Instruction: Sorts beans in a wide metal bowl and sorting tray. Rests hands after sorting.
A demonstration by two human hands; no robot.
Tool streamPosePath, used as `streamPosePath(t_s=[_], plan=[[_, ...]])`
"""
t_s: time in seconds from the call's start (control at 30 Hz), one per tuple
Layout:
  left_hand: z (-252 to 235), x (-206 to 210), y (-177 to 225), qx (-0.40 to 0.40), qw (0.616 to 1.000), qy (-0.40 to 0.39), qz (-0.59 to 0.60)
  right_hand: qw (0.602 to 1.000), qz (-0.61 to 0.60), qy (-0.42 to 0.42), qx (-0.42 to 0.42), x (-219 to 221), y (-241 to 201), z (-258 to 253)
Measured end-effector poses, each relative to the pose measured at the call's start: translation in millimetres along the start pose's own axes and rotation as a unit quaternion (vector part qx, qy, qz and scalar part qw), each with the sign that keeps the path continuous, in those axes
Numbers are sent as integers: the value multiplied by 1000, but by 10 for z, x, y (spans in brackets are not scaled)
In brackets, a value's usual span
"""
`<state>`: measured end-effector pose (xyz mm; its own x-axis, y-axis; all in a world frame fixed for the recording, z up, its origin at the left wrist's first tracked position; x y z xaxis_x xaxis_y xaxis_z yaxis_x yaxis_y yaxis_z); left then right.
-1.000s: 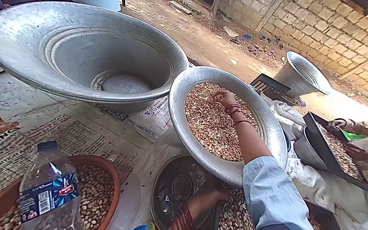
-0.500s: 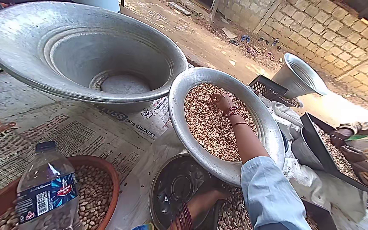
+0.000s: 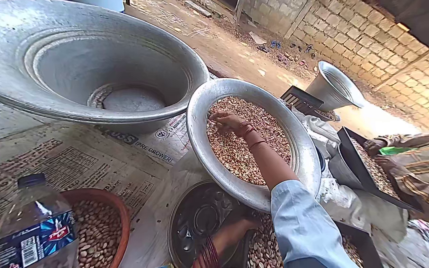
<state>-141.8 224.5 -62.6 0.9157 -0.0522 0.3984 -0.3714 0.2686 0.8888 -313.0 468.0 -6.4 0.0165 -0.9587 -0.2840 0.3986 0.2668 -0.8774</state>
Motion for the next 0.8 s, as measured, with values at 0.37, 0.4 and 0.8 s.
streamPosePath(t_s=[0.37, 0.4, 0.8], plan=[[8, 1, 10, -6, 1000, 2, -2, 838, 265, 455, 139, -941, 417, 1408], [10, 2, 11, -8, 1000, 2, -3, 842, 278, 434, 156, -962, 438, 1364], [41, 15, 39, -17, 1000, 9, 9, 912, 146, 375, 83, -901, 350, 1338]])
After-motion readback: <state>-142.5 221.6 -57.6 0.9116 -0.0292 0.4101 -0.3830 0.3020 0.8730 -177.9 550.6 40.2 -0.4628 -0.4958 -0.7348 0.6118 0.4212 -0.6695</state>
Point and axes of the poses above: each hand's wrist, its own z-axis away from the middle knuckle, its own x-axis out of the palm, y = z × x, the point moved 3 cm from there along -z, towards the middle knuckle, and after that the axes turned 10 degrees about -y, right-handed, at the moved point
